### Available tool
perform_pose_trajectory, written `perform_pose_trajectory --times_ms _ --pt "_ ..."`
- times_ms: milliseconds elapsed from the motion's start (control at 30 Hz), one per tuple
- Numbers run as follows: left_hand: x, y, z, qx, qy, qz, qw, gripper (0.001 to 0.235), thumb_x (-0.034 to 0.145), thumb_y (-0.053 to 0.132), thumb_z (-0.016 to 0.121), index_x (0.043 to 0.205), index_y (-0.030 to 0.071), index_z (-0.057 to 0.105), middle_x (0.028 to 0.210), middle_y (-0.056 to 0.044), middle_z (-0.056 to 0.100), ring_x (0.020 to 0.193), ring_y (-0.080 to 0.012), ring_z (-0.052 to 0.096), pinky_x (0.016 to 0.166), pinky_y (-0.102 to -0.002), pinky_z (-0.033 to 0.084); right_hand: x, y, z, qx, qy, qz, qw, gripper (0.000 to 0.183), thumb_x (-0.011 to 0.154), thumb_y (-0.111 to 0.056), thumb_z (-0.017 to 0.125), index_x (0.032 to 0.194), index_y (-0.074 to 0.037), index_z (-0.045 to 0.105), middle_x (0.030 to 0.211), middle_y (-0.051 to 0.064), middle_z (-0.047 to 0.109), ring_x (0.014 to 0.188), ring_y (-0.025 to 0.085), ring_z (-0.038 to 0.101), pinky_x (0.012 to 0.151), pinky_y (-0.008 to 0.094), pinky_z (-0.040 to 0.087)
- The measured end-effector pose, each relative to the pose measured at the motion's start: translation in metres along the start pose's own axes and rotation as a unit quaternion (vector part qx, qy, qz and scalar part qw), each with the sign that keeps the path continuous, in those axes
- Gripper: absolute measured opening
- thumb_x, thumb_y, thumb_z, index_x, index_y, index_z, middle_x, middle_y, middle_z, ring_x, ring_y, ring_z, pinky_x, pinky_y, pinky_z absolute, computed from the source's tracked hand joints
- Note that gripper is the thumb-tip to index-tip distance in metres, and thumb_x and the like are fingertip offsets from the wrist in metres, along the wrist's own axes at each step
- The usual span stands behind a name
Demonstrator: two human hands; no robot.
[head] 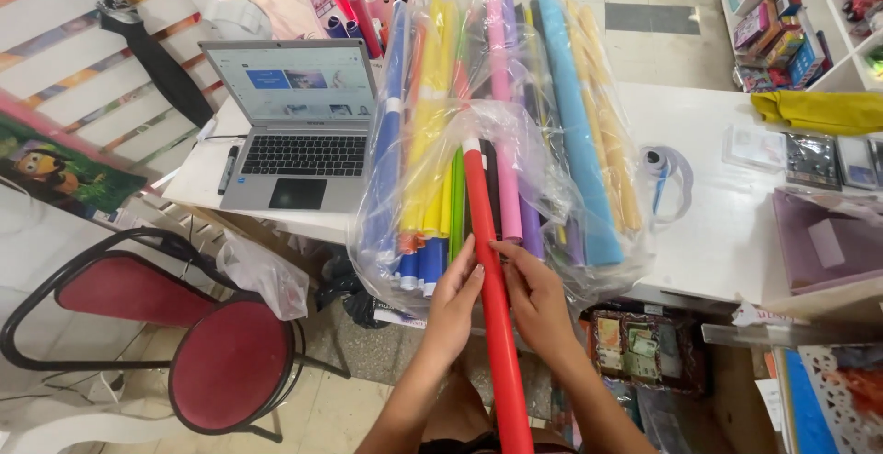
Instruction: The person is inspecting and organizing rolls of colored paper at a shop counter, checking labels and repositioning items.
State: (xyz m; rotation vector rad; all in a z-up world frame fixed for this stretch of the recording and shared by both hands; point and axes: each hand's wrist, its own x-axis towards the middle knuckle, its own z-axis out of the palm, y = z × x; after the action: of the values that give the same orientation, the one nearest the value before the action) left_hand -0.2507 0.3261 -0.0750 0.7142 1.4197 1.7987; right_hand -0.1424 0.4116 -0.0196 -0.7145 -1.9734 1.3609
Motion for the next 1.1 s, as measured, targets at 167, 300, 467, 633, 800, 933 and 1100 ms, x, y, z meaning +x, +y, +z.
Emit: perform_pose_trajectory --times_ms 167,300,467,633,800,933,1100 --pt "-0.026 0.025 0.007 0.077 -0.034 0.045 0.995 0.055 0.108 0.018 0.04 0.162 0.01 0.034 0.157 -0.025 0.045 0.139 -0.037 0.049 0.108 -0.049 0.049 -0.019 0.006 -0.011 -0.048 -0.014 -0.05 0.997 0.046 0.098 -0.001 0.049 0.132 -0.019 0.073 0.095 0.015 0.075 0.079 0.033 0.073 0.07 0.042 0.059" --pt "-0.042 0.047 0.016 0.134 -0.051 0.072 0.987 0.056 0.105 0.007 0.035 0.161 0.011 0.034 0.152 -0.026 0.051 0.13 -0.0404 0.059 0.102 -0.052 0.053 -0.034 -0.044 -0.022 0.024 -0.043 0.104 0.993 0.054 0.083 -0.005 0.068 0.136 -0.016 0.067 0.119 0.013 0.063 0.087 0.031 0.066 0.07 0.04 0.061" --pt "-0.058 0.068 0.02 0.173 -0.082 0.087 0.978 0.056 0.105 0.009 0.038 0.161 0.008 0.032 0.152 -0.029 0.05 0.132 -0.047 0.056 0.103 -0.055 0.051 -0.042 0.0 -0.014 -0.189 0.01 -0.059 0.98 0.069 0.079 -0.008 0.076 0.143 -0.032 0.063 0.118 0.004 0.062 0.099 0.029 0.069 0.086 0.041 0.058" --pt "-0.07 0.081 0.005 0.203 -0.1 0.11 0.968 0.057 0.104 0.012 0.04 0.161 0.008 0.032 0.151 -0.028 0.052 0.138 -0.0465 0.049 0.109 -0.057 0.046 -0.06 -0.019 0.001 -0.224 0.038 -0.093 0.969 0.071 0.075 -0.008 0.078 0.141 -0.029 0.064 0.114 0.007 0.063 0.095 0.034 0.07 0.084 0.044 0.058" --pt "-0.102 0.096 -0.015 0.205 -0.111 0.106 0.967 0.056 0.104 0.015 0.038 0.16 0.008 0.035 0.149 -0.026 0.055 0.138 -0.0451 0.05 0.108 -0.056 0.047 -0.091 -0.033 0.02 -0.28 0.053 -0.109 0.952 0.075 0.073 -0.01 0.082 0.142 -0.033 0.063 0.12 0.004 0.063 0.097 0.031 0.071 0.082 0.039 0.058" --pt "-0.12 0.096 -0.032 0.205 -0.122 0.134 0.962 0.054 0.104 0.013 0.037 0.157 0.011 0.043 0.139 -0.025 0.064 0.13 -0.0423 0.059 0.104 -0.053 0.051 -0.119 -0.018 0.029 -0.259 0.069 -0.101 0.958 0.071 0.073 -0.018 0.08 0.14 -0.034 0.063 0.12 0.0 0.061 0.103 0.028 0.07 0.088 0.04 0.057" --pt "-0.145 0.088 -0.038 0.207 -0.134 0.184 0.952 0.064 0.094 0.006 0.044 0.157 0.015 0.045 0.138 -0.026 0.062 0.126 -0.0422 0.06 0.099 -0.051 0.056 -0.157 -0.049 0.042 -0.299 0.091 -0.09 0.946 0.075 0.07 -0.023 0.081 0.141 -0.038 0.062 0.12 -0.001 0.063 0.102 0.028 0.071 0.087 0.04 0.057"
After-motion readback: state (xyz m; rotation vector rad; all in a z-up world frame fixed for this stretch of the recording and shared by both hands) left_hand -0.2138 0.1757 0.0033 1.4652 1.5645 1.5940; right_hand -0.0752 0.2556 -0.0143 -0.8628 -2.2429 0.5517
